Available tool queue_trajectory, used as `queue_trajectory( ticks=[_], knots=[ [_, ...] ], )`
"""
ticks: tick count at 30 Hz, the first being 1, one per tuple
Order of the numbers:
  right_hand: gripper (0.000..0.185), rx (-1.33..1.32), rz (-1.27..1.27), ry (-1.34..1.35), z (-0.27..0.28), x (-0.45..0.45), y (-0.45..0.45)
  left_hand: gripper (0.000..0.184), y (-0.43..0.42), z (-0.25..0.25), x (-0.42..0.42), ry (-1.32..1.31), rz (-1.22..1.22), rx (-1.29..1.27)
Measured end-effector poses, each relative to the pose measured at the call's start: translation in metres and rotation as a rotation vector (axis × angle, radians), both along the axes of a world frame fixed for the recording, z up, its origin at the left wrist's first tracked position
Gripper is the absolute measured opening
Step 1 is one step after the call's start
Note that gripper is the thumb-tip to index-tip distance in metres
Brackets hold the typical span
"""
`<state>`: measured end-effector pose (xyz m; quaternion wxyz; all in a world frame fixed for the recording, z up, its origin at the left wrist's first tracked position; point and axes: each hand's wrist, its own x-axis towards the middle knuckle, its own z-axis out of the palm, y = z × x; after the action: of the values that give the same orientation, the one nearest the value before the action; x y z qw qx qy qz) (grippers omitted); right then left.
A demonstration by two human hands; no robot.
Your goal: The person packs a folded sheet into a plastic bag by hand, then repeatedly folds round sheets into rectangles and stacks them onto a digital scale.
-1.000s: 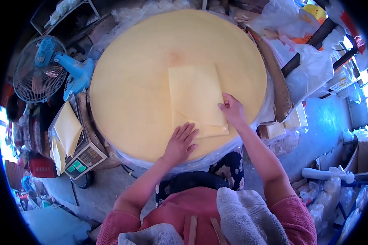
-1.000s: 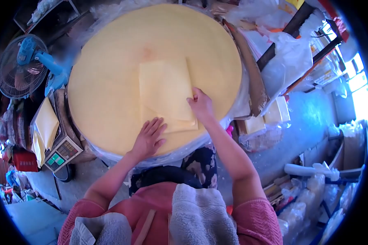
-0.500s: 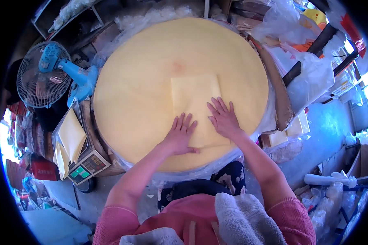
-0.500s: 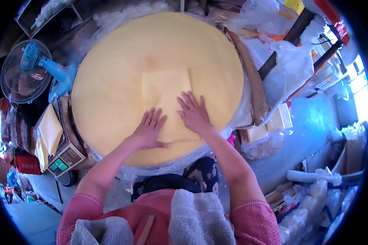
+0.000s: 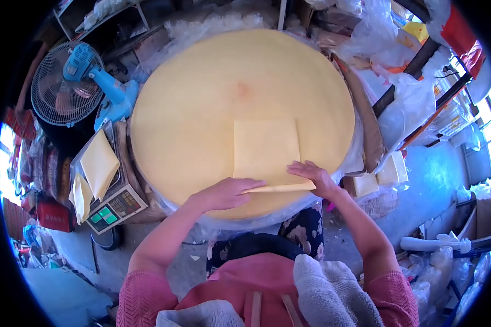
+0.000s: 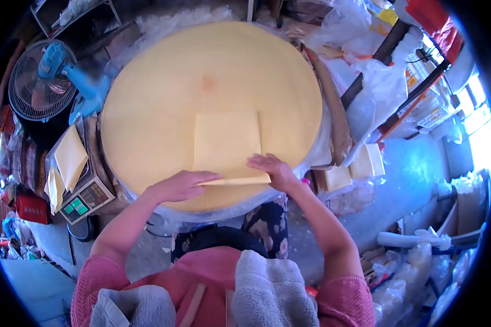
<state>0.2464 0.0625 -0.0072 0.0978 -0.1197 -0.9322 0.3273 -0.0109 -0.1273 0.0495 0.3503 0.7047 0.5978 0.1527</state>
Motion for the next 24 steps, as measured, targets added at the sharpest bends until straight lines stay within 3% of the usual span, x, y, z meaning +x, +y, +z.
queue_trajectory(
  ticks=[4, 5, 6, 8, 9, 10, 15, 18, 21, 24],
  knots=[
    [0.048, -0.148, -0.084, 0.068, 0.001, 0.002, 0.001, 0.043, -0.018, -0.032, -0.027, 0.127, 0.070, 0.479],
    [0.045, -0.189, -0.094, 0.082, -0.002, 0.000, 0.004, 0.037, -0.018, -0.041, -0.028, 0.062, 0.185, 0.469],
    [0.024, -0.329, -0.269, 0.128, -0.018, -0.003, 0.006, 0.031, -0.015, -0.050, -0.028, -0.002, 0.298, 0.460],
    [0.020, -0.219, -0.446, -0.125, 0.006, -0.019, 0.011, 0.015, 0.000, -0.075, -0.031, -0.053, 0.392, 0.568],
    [0.024, -0.163, -0.533, -0.256, 0.014, -0.027, 0.015, 0.014, 0.006, -0.074, -0.029, -0.056, 0.513, 0.489],
    [0.036, -0.217, -0.559, -0.111, 0.007, -0.034, 0.019, 0.014, 0.012, -0.070, -0.025, -0.056, 0.634, 0.408],
    [0.041, 0.003, -0.714, -0.259, -0.007, -0.072, 0.041, 0.024, 0.045, -0.083, -0.021, -0.251, 0.973, 0.313],
    [0.042, 0.015, -0.766, -0.350, -0.006, -0.084, 0.043, 0.043, 0.056, -0.069, -0.023, 0.032, 0.938, 0.051],
    [0.039, 0.004, -0.779, -0.432, -0.008, -0.087, 0.047, 0.055, 0.082, -0.065, -0.015, 0.609, 0.726, 0.534],
    [0.037, -0.025, -0.818, -0.500, 0.011, -0.095, 0.042, 0.062, 0.115, -0.083, -0.013, 0.532, 0.601, 0.483]
  ],
)
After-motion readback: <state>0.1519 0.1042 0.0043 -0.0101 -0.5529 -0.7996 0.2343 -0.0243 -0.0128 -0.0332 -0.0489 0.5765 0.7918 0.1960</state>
